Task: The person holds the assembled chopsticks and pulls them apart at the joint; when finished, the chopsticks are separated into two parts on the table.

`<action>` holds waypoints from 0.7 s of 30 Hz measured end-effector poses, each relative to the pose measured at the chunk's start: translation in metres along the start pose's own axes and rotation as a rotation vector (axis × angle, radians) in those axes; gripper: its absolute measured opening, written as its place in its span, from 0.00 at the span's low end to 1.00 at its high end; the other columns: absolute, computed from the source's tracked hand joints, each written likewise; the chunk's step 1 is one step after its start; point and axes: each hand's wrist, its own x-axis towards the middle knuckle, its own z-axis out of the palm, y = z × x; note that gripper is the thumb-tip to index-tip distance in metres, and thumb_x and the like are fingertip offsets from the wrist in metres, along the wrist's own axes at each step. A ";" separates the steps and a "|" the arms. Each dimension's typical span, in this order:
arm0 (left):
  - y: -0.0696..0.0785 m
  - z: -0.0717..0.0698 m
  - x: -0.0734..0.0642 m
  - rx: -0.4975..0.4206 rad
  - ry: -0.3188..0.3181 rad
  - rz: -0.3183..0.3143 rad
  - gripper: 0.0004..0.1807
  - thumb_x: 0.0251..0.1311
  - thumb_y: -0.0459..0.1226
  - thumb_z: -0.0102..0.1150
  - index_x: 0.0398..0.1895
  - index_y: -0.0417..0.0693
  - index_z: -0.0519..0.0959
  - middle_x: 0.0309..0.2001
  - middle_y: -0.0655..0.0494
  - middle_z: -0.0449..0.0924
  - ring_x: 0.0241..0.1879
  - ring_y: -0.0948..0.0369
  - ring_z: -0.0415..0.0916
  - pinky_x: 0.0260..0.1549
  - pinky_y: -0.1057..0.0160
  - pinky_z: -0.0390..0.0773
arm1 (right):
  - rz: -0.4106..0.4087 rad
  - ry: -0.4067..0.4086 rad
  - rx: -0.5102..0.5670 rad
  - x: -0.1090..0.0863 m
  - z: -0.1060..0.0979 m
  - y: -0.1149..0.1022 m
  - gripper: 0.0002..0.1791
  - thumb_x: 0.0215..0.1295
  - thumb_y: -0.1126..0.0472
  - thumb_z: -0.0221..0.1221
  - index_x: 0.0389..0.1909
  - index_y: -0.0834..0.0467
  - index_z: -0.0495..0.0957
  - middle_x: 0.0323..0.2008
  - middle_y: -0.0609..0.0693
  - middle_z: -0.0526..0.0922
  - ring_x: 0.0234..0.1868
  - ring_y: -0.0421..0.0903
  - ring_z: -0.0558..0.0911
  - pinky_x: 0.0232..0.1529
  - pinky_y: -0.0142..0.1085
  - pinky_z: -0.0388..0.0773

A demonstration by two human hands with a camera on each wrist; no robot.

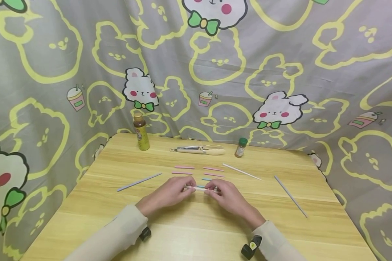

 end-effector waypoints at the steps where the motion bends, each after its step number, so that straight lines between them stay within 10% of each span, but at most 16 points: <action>1: 0.000 0.000 -0.001 -0.007 0.003 -0.003 0.05 0.81 0.41 0.60 0.52 0.55 0.83 0.50 0.59 0.90 0.54 0.58 0.87 0.56 0.54 0.87 | 0.001 -0.003 0.005 -0.001 0.000 0.001 0.04 0.77 0.55 0.68 0.46 0.48 0.88 0.42 0.39 0.89 0.41 0.35 0.83 0.46 0.33 0.84; 9: 0.000 0.005 -0.004 -0.017 0.014 0.017 0.13 0.83 0.46 0.57 0.57 0.52 0.86 0.53 0.58 0.90 0.55 0.60 0.87 0.58 0.53 0.86 | -0.012 -0.001 0.019 -0.003 0.001 0.000 0.05 0.79 0.56 0.66 0.44 0.50 0.88 0.42 0.41 0.91 0.46 0.37 0.88 0.51 0.37 0.87; 21: 0.001 0.006 -0.010 0.105 0.047 0.126 0.10 0.82 0.42 0.59 0.49 0.51 0.88 0.41 0.64 0.89 0.39 0.71 0.81 0.45 0.64 0.86 | -0.103 -0.031 0.033 -0.006 0.001 0.003 0.09 0.80 0.56 0.64 0.40 0.55 0.87 0.29 0.43 0.84 0.30 0.31 0.74 0.33 0.28 0.77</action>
